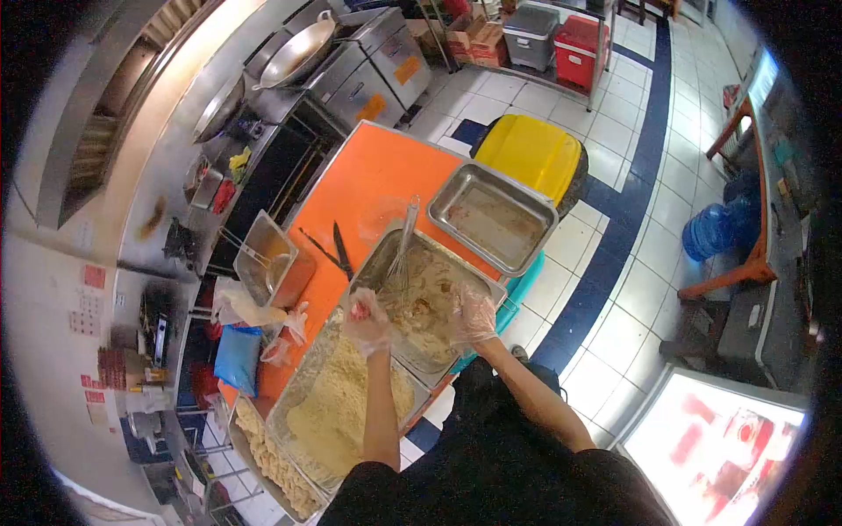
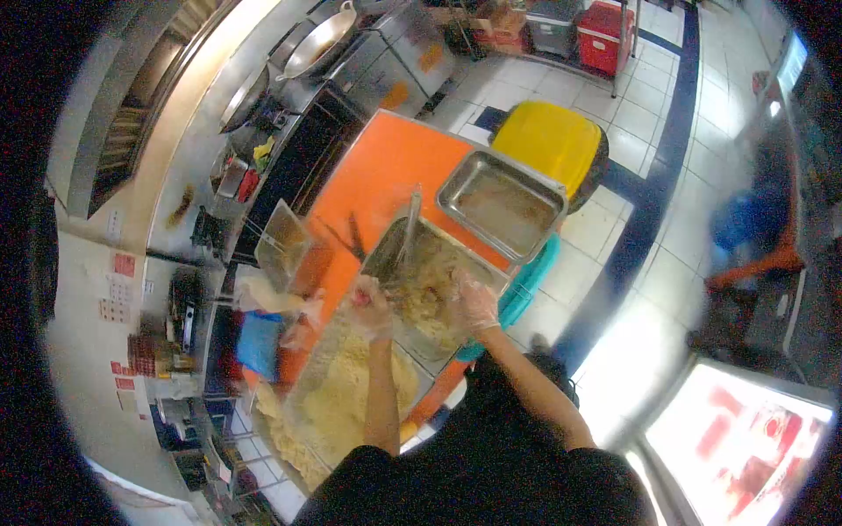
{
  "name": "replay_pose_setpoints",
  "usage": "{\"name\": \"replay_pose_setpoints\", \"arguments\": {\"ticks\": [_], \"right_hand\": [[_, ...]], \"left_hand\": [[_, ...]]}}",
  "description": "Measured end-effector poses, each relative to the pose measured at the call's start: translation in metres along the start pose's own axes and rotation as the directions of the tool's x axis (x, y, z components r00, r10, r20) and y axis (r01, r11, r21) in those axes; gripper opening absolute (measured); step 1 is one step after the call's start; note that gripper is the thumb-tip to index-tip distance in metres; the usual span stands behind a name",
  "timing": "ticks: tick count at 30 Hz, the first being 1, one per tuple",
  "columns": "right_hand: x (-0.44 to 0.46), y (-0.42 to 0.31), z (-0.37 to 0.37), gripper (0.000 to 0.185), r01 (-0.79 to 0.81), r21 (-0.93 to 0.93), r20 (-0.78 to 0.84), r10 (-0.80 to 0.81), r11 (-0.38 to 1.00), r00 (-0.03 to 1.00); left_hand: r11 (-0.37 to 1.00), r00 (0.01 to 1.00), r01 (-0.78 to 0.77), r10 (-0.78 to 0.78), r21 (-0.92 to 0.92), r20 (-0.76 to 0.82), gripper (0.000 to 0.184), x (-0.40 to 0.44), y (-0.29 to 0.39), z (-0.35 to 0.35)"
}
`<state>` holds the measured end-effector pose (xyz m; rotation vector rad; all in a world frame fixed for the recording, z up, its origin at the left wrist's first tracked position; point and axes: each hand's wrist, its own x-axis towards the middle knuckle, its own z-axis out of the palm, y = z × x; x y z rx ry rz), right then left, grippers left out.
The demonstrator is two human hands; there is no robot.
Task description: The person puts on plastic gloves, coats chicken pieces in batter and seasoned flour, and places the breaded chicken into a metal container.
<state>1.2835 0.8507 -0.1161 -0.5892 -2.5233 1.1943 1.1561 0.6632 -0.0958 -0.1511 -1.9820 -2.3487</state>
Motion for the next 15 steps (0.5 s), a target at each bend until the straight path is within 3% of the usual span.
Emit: {"name": "replay_pose_setpoints", "arguments": {"ticks": [1,2,3,4,6,7,8,10,11,13,15], "right_hand": [[-0.002,0.0,-0.002,0.035,0.006,-0.018,0.019,-0.006,1.0,1.0],[-0.003,0.004,0.002,0.035,-0.001,-0.02,0.02,0.001,1.0,1.0],[-0.002,0.008,0.007,0.035,0.023,-0.055,-0.011,-0.023,0.998,1.0],[-0.003,0.01,0.011,0.034,0.049,-0.09,-0.034,-0.053,0.995,0.998],[-0.001,0.0,0.002,0.033,0.035,-0.089,0.013,-0.034,0.995,0.999],[0.001,-0.005,-0.002,0.031,0.013,-0.092,0.039,-0.009,0.996,0.999],[-0.001,-0.005,-0.001,0.031,0.019,-0.097,0.04,-0.016,0.995,0.999],[0.0,-0.003,0.0,0.028,0.028,-0.066,-0.029,-0.03,0.997,0.999],[0.001,-0.003,0.0,0.028,0.022,-0.065,-0.038,-0.024,0.998,0.999],[-0.001,-0.003,0.0,0.025,0.015,-0.024,-0.046,-0.016,1.0,0.999],[0.0,-0.006,-0.002,0.025,-0.009,-0.045,-0.013,0.008,0.999,1.0]], "left_hand": [[0.978,0.998,0.019,-0.007,-0.208,0.061,0.032,-0.004,-0.005,0.0],[0.936,0.976,-0.215,0.217,0.278,0.023,0.033,-0.016,-0.006,0.013],[0.622,0.902,-0.363,0.422,0.694,0.094,0.034,-0.028,-0.005,0.021],[0.622,0.905,-0.353,0.418,0.699,0.086,0.034,-0.032,0.001,0.03],[0.205,0.871,-0.472,0.259,0.858,0.417,0.036,-0.019,0.013,0.052],[0.206,0.875,-0.464,0.262,0.862,0.408,0.036,-0.005,0.012,0.057],[0.31,0.913,-0.36,0.312,0.88,0.264,0.033,0.015,0.008,0.061],[0.42,0.929,-0.273,0.348,0.865,0.125,0.031,0.045,-0.007,0.044],[0.59,0.921,-0.307,0.381,0.746,0.078,0.026,0.062,-0.022,0.017],[0.728,0.917,-0.34,0.398,0.595,0.036,0.021,0.061,-0.029,0.003],[0.614,0.947,-0.268,0.308,0.742,0.088,0.02,0.032,-0.033,0.012]]}}
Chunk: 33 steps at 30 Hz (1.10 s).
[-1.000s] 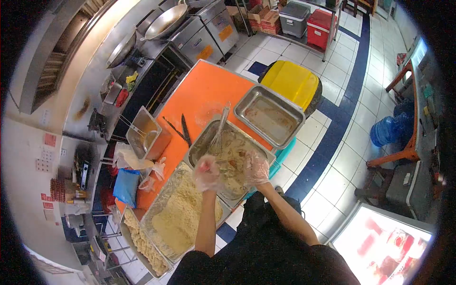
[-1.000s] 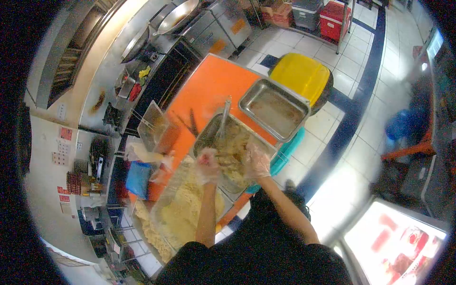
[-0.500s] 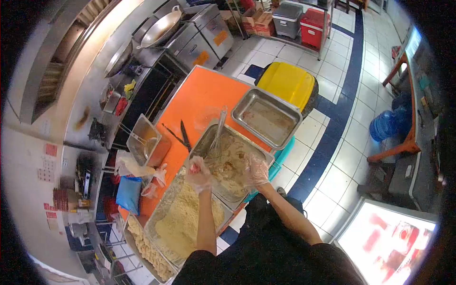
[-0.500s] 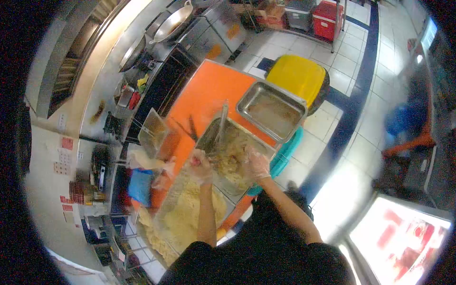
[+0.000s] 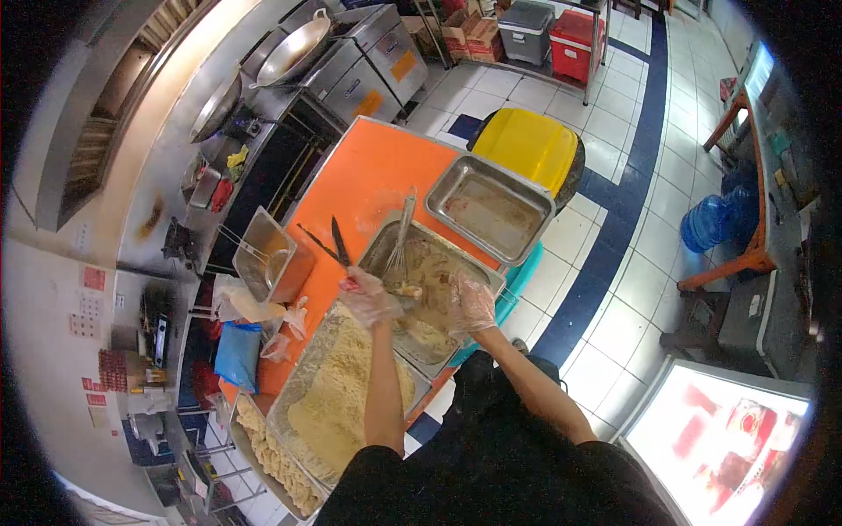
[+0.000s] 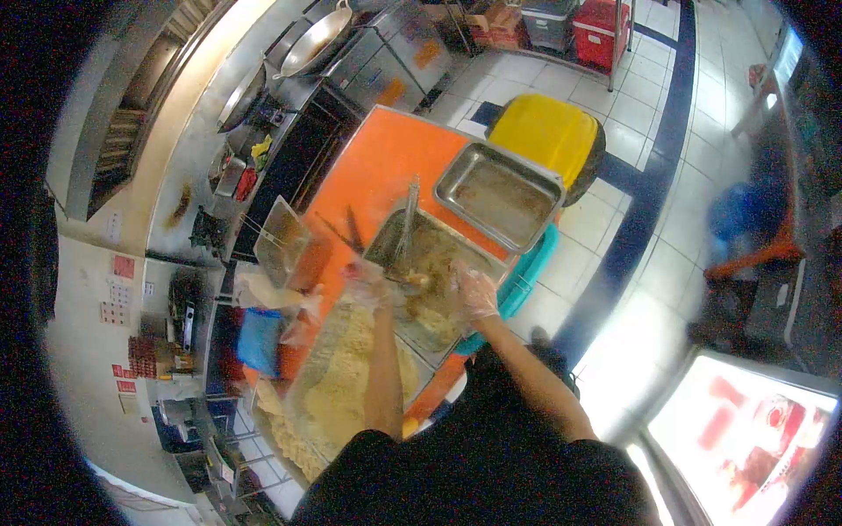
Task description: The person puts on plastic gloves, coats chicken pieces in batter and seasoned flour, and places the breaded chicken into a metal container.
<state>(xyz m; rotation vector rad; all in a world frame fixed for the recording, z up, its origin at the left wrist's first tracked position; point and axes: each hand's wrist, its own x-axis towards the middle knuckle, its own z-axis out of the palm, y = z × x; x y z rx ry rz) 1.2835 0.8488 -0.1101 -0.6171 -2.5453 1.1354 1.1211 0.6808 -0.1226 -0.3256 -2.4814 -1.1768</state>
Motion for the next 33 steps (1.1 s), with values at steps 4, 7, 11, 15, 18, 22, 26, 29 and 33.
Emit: {"name": "replay_pose_setpoints", "arguments": {"ticks": [4,7,11,15,18,22,26,29,33], "right_hand": [[-0.002,0.0,-0.002,0.026,0.081,0.024,-0.072,-0.079,0.996,0.994],[-0.002,0.009,0.003,0.029,0.053,0.036,0.041,-0.054,0.998,0.998],[-0.001,0.008,0.007,0.031,0.011,-0.02,0.017,-0.011,1.0,1.0],[-0.004,0.009,0.01,0.03,0.052,-0.069,0.013,-0.051,0.996,0.999],[-0.002,0.003,0.006,0.029,0.078,-0.027,-0.03,-0.079,0.997,0.996],[-0.002,0.004,0.005,0.027,0.07,-0.012,-0.081,-0.071,0.997,0.994],[-0.004,0.003,0.005,0.027,0.032,0.032,-0.035,-0.031,0.999,0.999],[-0.001,0.004,0.008,0.025,0.044,-0.011,-0.062,-0.045,0.999,0.997],[-0.002,0.011,0.012,0.023,0.071,-0.025,-0.052,-0.072,0.997,0.996]], "left_hand": [[0.958,0.99,0.033,-0.07,0.284,0.122,0.021,-0.038,0.019,-0.007],[0.904,0.962,0.272,-0.245,-0.328,0.122,0.014,-0.056,0.027,-0.039],[0.918,0.93,0.365,-0.353,-0.156,0.105,0.022,-0.063,0.046,-0.061],[0.939,0.935,0.317,-0.287,-0.13,0.208,0.027,-0.083,0.033,-0.024],[0.713,0.898,0.179,-0.4,0.678,0.184,0.027,-0.059,0.086,-0.014],[0.926,0.99,0.14,-0.141,-0.351,0.022,0.024,-0.03,0.06,-0.027],[0.989,0.989,0.146,-0.147,0.008,0.021,0.021,-0.046,0.068,-0.022],[0.987,0.985,0.154,-0.157,-0.049,-0.072,0.02,-0.063,0.036,-0.009],[0.98,0.961,0.182,-0.159,0.082,-0.225,0.022,-0.037,0.019,-0.047]]}}
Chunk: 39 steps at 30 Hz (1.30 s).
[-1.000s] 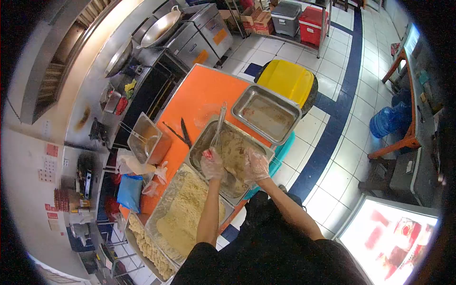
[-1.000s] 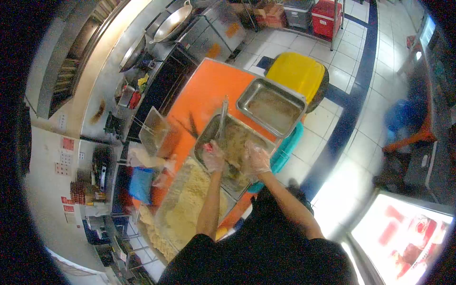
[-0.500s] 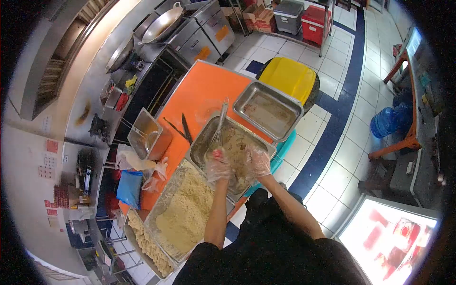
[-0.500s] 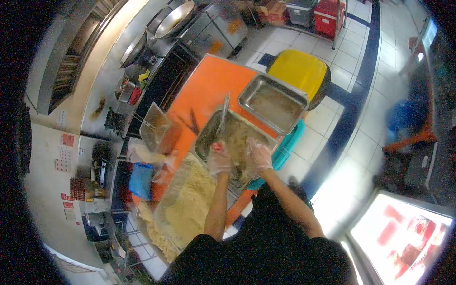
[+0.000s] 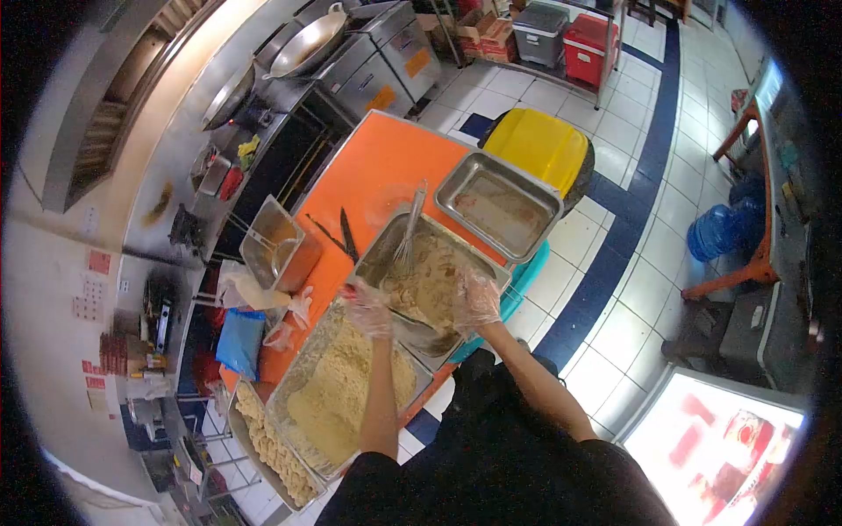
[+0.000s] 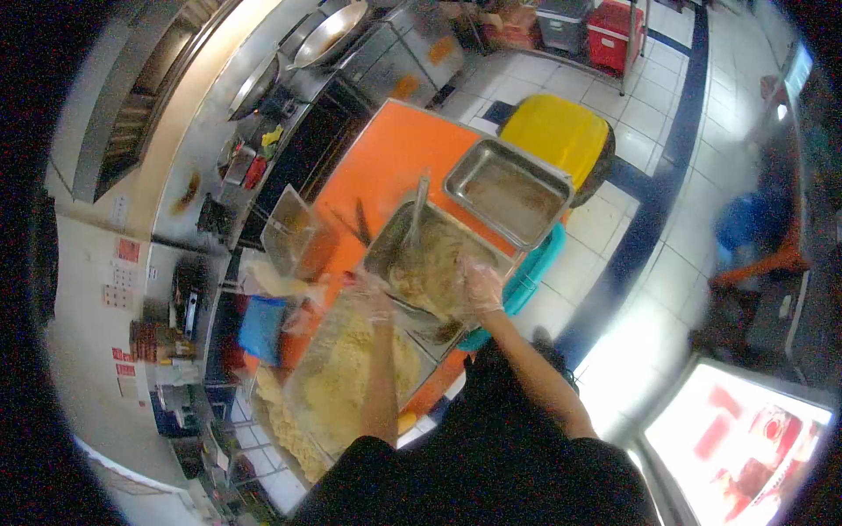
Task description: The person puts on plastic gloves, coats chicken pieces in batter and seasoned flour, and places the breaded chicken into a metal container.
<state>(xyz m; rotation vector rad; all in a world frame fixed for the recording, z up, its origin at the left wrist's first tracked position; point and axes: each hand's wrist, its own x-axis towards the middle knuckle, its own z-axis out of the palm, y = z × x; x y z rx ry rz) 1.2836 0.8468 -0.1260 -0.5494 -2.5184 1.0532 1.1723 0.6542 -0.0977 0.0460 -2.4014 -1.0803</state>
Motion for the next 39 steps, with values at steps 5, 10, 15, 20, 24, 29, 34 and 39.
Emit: {"name": "replay_pose_setpoints", "arguments": {"ticks": [5,10,15,20,24,29,34,39], "right_hand": [[0.002,0.01,0.014,0.024,0.002,-0.042,0.054,0.0,0.999,0.999],[0.0,0.012,0.017,0.024,0.033,-0.113,-0.038,-0.038,0.993,0.999],[0.003,-0.007,0.002,0.024,-0.046,0.014,-0.05,0.046,0.999,0.998],[0.002,-0.009,-0.004,0.02,0.002,-0.058,0.012,-0.001,0.998,1.0],[0.005,-0.004,0.002,0.024,-0.091,-0.059,0.109,0.097,0.994,0.989],[0.002,0.014,0.016,0.024,0.038,-0.049,-0.019,-0.039,0.998,0.999],[0.002,-0.007,-0.001,0.024,-0.063,0.034,-0.037,0.065,0.997,0.997],[0.0,-0.01,-0.012,0.033,-0.125,0.086,0.069,0.119,0.988,0.991]], "left_hand": [[0.984,0.988,0.134,-0.142,-0.121,-0.058,0.038,0.074,0.06,-0.105],[0.804,0.996,-0.079,0.035,-0.589,-0.086,0.041,0.108,0.114,-0.225],[0.951,0.94,-0.251,0.194,-0.182,-0.281,0.039,0.035,0.084,-0.238],[0.97,0.977,0.161,-0.131,0.181,-0.166,0.033,-0.045,-0.032,-0.197],[0.937,0.945,0.236,-0.283,-0.258,-0.163,0.032,-0.038,0.017,-0.2],[0.715,0.998,-0.058,0.024,-0.697,-0.058,0.035,-0.014,0.045,-0.099],[0.987,0.897,-0.155,0.154,-0.033,0.414,0.033,-0.021,0.07,0.04],[0.879,0.899,-0.406,0.336,0.248,0.281,0.046,-0.007,0.05,0.088]]}}
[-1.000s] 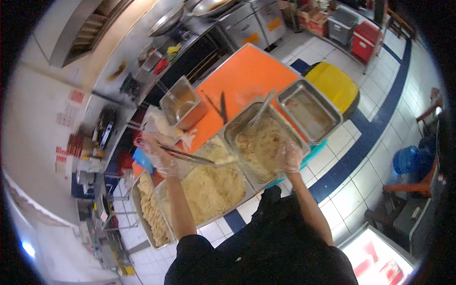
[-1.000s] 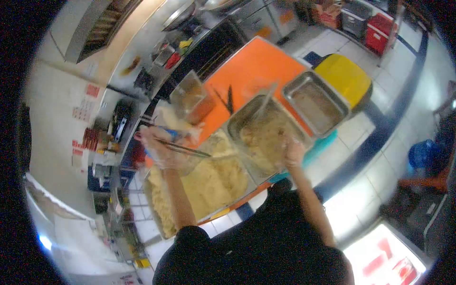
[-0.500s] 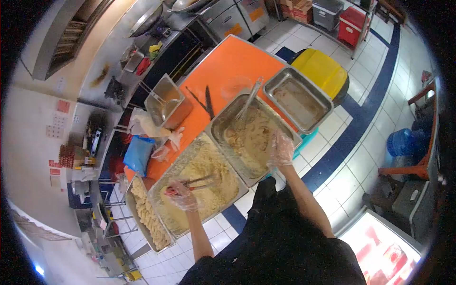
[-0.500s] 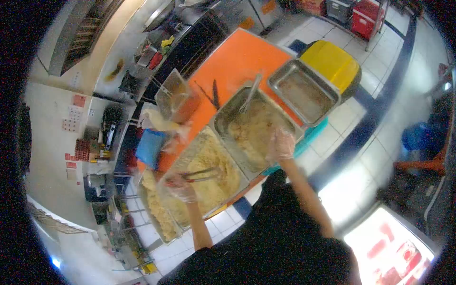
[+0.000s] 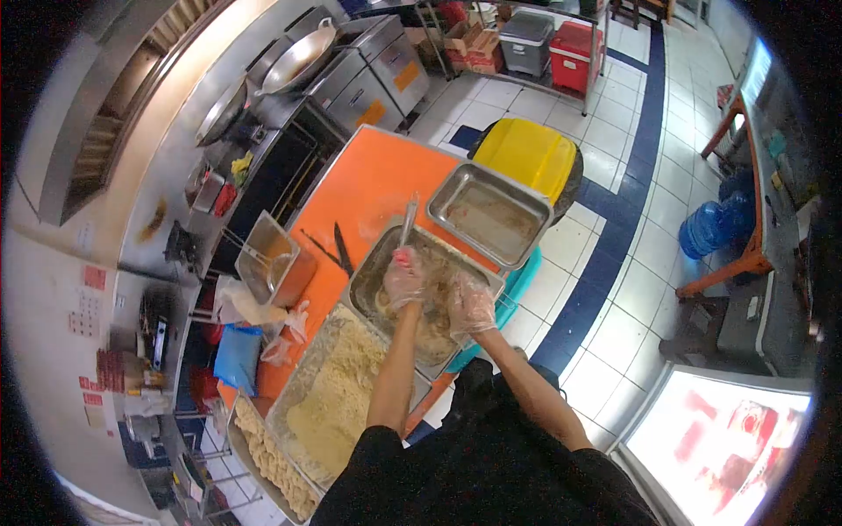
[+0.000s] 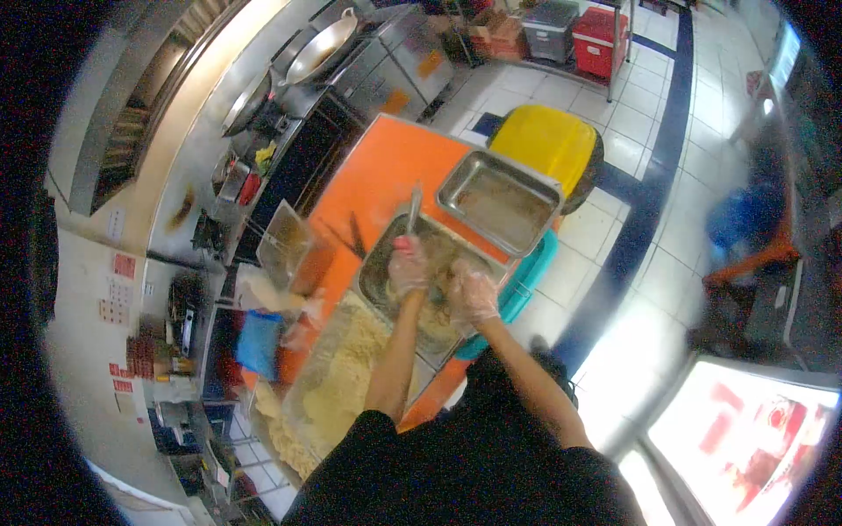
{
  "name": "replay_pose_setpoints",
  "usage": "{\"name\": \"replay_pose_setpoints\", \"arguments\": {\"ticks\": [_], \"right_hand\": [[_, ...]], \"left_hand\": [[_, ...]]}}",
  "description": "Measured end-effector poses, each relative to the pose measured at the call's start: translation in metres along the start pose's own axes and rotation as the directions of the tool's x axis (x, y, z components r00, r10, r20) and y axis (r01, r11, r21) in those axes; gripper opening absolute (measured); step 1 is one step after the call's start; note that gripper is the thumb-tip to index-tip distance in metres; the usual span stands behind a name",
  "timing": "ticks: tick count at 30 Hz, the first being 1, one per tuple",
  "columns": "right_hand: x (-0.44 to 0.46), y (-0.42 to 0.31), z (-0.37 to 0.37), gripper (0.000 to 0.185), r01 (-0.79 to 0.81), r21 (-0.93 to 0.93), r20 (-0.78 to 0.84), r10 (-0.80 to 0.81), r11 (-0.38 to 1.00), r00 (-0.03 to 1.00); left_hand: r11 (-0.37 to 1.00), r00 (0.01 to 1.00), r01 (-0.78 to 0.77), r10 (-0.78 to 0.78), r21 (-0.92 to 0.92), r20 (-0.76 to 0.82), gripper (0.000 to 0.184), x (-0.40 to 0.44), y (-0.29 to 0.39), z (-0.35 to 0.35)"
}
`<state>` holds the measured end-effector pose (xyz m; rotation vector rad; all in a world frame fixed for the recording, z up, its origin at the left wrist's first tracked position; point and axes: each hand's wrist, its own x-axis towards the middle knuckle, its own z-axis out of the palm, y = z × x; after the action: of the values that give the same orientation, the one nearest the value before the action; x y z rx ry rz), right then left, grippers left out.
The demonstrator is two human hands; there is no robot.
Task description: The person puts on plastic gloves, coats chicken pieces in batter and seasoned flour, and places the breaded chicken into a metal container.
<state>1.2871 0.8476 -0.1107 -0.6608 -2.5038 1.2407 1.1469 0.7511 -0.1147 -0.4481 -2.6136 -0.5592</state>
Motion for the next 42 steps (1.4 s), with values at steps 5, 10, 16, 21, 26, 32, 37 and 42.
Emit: {"name": "replay_pose_setpoints", "arguments": {"ticks": [5,10,16,21,26,32,37,42], "right_hand": [[0.002,-0.005,-0.006,0.034,0.012,0.036,-0.029,-0.011,0.999,1.0],[0.0,-0.016,-0.014,0.026,0.057,0.068,-0.042,-0.054,0.996,0.998],[0.002,0.004,0.003,0.031,0.029,-0.001,0.006,-0.029,1.0,1.0],[0.001,-0.002,-0.003,0.033,0.028,-0.02,-0.011,-0.028,0.999,1.0],[-0.001,0.009,0.011,0.03,0.172,-0.025,-0.196,-0.173,0.985,0.965],[0.006,0.025,0.027,0.037,0.141,-0.036,-0.092,-0.143,0.989,0.985],[0.002,0.012,0.012,0.028,0.06,-0.011,-0.072,-0.06,0.998,0.996],[0.002,0.009,0.012,0.025,0.102,-0.051,-0.139,-0.108,0.994,0.984]], "left_hand": [[0.897,0.849,0.44,-0.43,-0.037,-0.308,0.044,0.009,-0.051,0.006],[0.954,0.98,0.196,-0.196,-0.226,0.022,0.027,-0.038,-0.048,-0.005],[0.834,0.909,0.174,-0.341,-0.523,-0.24,0.026,-0.008,-0.019,-0.098],[0.524,0.894,0.303,-0.445,-0.796,0.047,0.021,-0.016,-0.106,-0.05],[0.842,0.978,0.158,-0.205,-0.517,-0.035,0.033,0.004,0.01,-0.085],[0.93,0.987,0.067,-0.008,-0.36,0.163,0.039,0.015,0.0,0.016],[0.916,0.979,0.133,-0.18,-0.377,-0.092,0.04,0.061,-0.018,-0.017],[0.889,0.965,0.098,-0.195,-0.447,-0.177,0.042,0.033,0.003,-0.065]]}}
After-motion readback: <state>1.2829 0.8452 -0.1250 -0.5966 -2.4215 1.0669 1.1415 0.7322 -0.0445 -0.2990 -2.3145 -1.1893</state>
